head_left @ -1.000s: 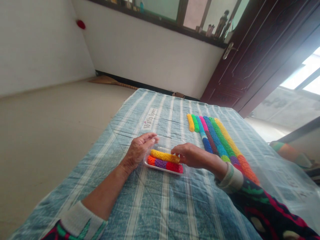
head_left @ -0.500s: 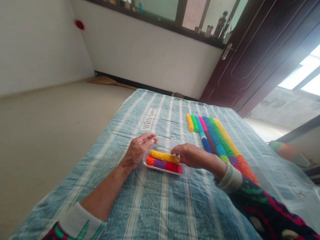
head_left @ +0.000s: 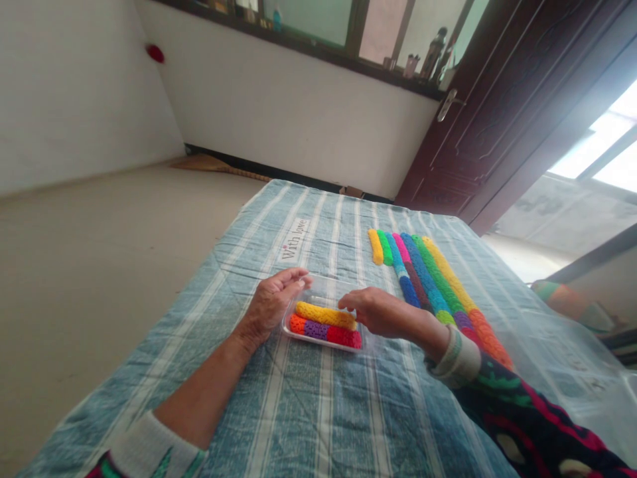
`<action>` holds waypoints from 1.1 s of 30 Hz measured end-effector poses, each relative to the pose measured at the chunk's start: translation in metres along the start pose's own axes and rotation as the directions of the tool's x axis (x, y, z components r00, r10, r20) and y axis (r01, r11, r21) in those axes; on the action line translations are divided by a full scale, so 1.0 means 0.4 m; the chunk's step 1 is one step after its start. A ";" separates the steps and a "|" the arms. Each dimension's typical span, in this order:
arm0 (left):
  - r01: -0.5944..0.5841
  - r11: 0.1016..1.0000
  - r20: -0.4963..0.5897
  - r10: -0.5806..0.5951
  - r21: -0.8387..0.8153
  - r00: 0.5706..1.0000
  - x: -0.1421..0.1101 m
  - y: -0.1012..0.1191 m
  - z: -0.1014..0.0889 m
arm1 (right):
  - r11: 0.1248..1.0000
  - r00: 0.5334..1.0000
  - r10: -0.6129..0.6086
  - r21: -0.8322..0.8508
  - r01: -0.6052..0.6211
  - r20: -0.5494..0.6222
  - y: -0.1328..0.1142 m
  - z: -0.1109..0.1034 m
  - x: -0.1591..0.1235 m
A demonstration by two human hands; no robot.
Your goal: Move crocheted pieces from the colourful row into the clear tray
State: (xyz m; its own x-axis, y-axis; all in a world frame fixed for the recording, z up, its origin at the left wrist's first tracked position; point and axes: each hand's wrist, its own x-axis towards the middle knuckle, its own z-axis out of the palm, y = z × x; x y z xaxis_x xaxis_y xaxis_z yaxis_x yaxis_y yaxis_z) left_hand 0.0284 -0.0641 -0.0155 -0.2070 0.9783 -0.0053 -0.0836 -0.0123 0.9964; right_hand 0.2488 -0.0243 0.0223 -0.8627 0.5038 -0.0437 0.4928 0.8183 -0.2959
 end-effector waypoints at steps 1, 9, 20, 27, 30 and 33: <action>0.002 1.000 0.000 -0.002 -0.001 1.000 0.000 0.001 0.000 | 1.000 1.000 -0.001 0.001 0.001 -0.003 0.000 0.000 0.000; 0.025 0.999 -0.015 -0.025 -0.023 1.000 -0.007 0.012 0.003 | 1.000 0.974 -0.008 0.014 0.012 -0.227 -0.013 -0.010 -0.023; 0.025 1.000 -0.030 -0.025 -0.010 0.999 -0.009 0.019 0.004 | 0.997 0.646 0.071 0.062 -0.037 -0.760 -0.039 0.066 -0.141; 0.030 1.000 -0.022 -0.031 -0.004 0.999 -0.002 0.009 -0.002 | 0.963 0.530 0.268 0.237 -0.126 -0.805 -0.004 0.123 -0.177; 0.034 0.999 -0.026 -0.034 -0.006 0.999 0.001 0.006 -0.005 | 0.947 0.519 0.318 0.296 -0.128 -0.793 0.005 0.134 -0.175; 0.051 0.998 -0.029 -0.052 -0.021 0.998 0.002 0.009 -0.006 | 0.933 0.530 0.352 0.338 -0.126 -0.772 0.013 0.148 -0.170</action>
State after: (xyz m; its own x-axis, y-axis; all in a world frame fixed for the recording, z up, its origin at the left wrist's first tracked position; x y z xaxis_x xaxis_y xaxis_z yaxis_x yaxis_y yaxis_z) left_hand 0.0257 -0.0640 -0.0120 -0.2309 0.9712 -0.0595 -0.1145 0.0336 0.9928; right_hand 0.3033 -0.0708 -0.0328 -0.1960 0.7684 0.6093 0.5303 0.6057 -0.5932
